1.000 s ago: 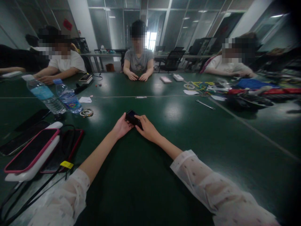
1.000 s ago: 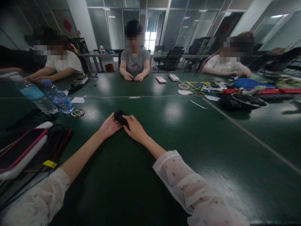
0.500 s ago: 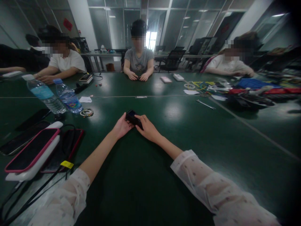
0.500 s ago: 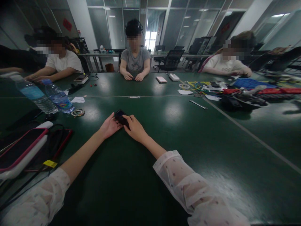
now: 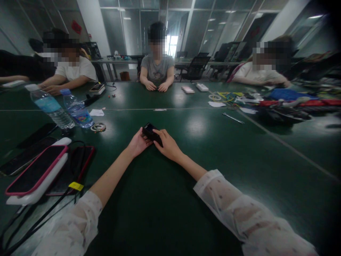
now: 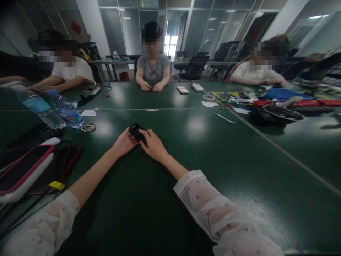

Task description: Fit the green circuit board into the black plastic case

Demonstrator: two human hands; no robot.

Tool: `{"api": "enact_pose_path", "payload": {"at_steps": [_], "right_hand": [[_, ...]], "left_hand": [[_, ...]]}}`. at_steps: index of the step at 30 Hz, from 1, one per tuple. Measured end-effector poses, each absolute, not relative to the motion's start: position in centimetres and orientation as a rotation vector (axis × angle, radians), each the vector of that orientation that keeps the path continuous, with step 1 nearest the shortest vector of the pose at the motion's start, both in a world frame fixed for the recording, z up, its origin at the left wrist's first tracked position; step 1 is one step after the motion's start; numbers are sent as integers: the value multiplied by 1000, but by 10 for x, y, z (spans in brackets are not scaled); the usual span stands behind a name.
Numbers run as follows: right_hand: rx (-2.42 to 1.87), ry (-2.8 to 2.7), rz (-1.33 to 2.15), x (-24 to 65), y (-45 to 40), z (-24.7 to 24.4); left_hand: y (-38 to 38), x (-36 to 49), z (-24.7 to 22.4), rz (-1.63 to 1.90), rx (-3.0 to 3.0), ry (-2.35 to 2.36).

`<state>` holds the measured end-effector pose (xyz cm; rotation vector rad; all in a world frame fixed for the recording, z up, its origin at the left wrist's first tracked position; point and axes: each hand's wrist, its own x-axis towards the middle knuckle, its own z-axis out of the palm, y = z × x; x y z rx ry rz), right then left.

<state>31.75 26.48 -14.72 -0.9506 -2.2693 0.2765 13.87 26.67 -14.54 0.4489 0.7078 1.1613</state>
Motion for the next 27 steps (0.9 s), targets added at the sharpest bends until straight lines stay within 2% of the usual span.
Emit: {"api": "enact_pose_path", "payload": {"at_steps": [11, 27], "right_hand": [[-1006, -1924, 236, 320, 266, -145], [-1084, -1708, 329, 327, 284, -157]], "left_hand": [[268, 136, -150, 1131, 495, 669], [269, 137, -151, 1144, 468, 650]]}}
